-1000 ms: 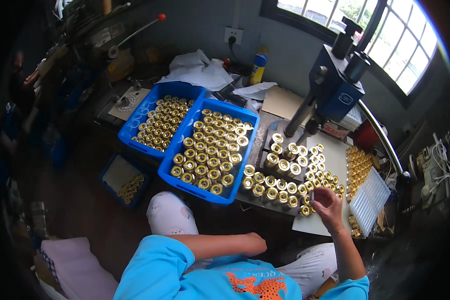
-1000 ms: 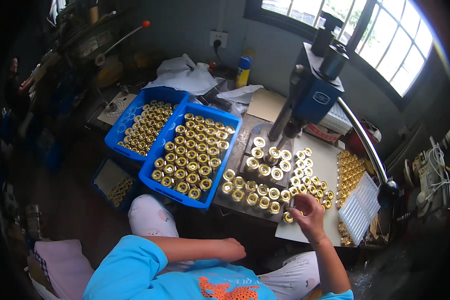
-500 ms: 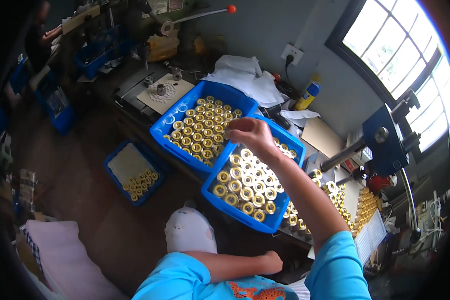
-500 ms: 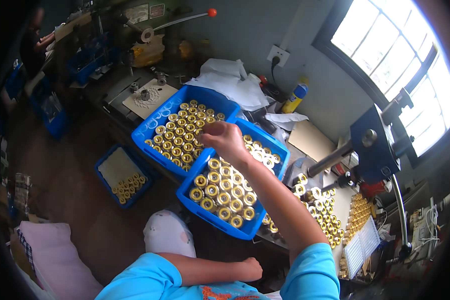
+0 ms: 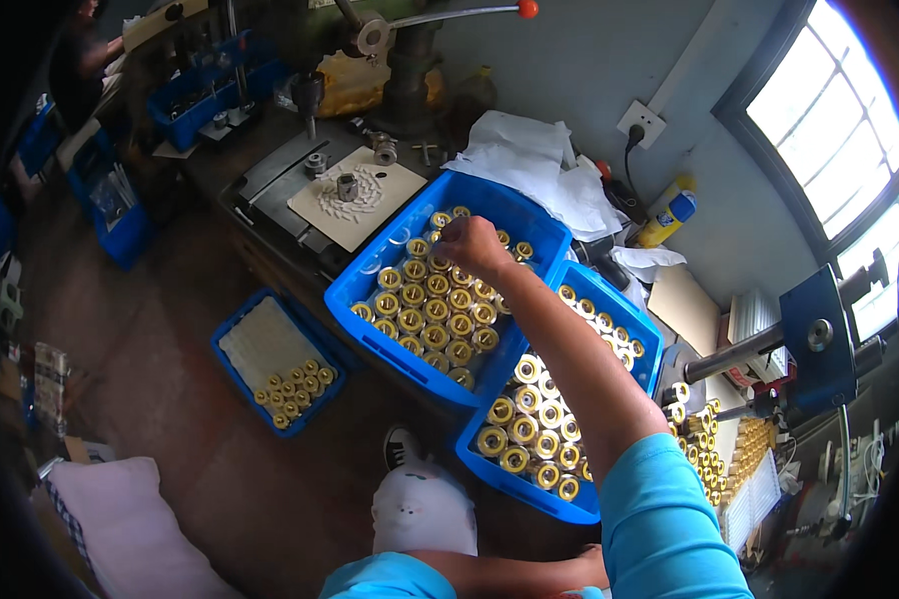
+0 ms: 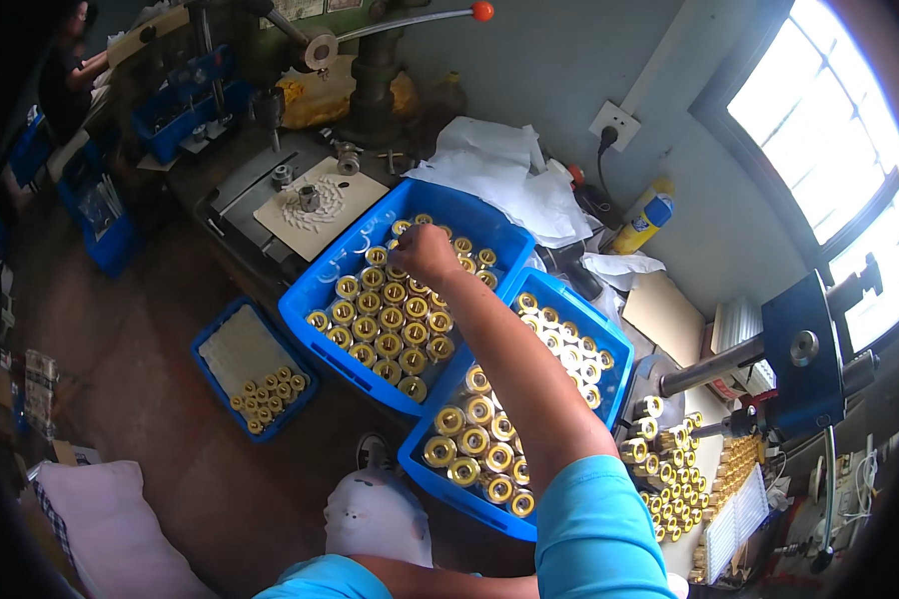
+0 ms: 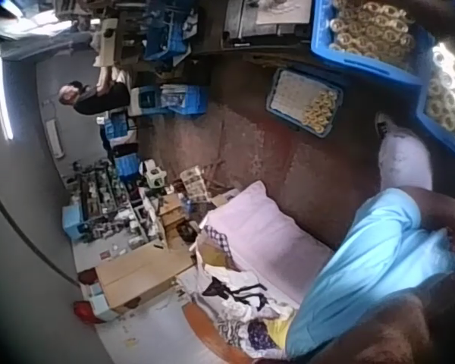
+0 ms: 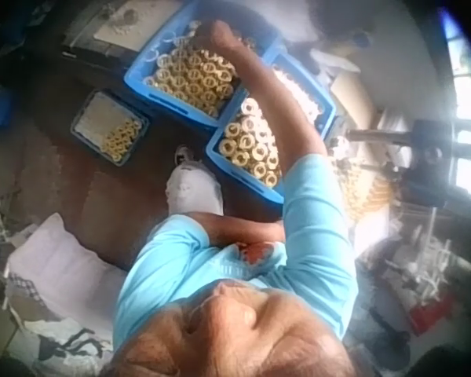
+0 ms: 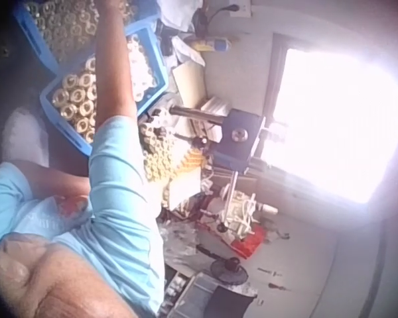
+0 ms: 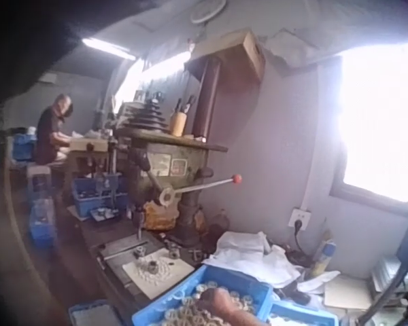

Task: The person sorts and arranges small gold-colored metal parts by hand, taking them from a blue bin and placing them onto a workbench.

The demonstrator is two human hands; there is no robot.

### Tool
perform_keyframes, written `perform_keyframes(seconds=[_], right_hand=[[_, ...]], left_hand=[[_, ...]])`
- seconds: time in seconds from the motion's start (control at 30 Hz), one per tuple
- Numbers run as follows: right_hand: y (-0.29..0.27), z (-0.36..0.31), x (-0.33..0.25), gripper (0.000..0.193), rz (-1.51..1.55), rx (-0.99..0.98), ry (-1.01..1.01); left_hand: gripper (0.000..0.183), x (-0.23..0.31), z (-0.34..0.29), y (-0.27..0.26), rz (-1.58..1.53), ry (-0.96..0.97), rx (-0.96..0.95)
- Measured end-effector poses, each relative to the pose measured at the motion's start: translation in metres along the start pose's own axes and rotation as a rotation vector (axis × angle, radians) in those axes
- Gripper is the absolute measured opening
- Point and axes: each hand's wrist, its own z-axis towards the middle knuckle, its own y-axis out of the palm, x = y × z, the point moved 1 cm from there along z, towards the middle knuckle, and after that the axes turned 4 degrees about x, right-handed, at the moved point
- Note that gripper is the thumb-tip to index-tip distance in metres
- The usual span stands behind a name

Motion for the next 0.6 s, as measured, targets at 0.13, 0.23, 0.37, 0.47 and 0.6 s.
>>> perform_keyframes(seconds=[0.13,0.23,0.37,0.47,0.6], right_hand=[[0.011,0.01,0.011,0.026,-0.109,0.019,-0.057],[0.013,0.019,0.015,0.026,-0.117,0.006,-0.094],[0.012,0.031,0.023,0.025,-0.204,-0.06,-0.082],[0.017,0.035,0.023,0.024,-0.228,-0.078,-0.068],[0.014,0.03,0.018,0.024,-0.292,-0.069,-0.072]], left_hand=[[0.024,-0.002,0.005,0.01,0.0,0.003,-0.007],[0.024,0.0,0.016,0.014,-0.002,0.001,-0.011],[0.024,0.001,0.018,0.017,0.008,0.006,-0.02],[0.024,0.008,0.036,0.021,0.014,0.0,-0.025],[0.024,0.008,0.039,0.025,0.023,0.003,-0.036]])
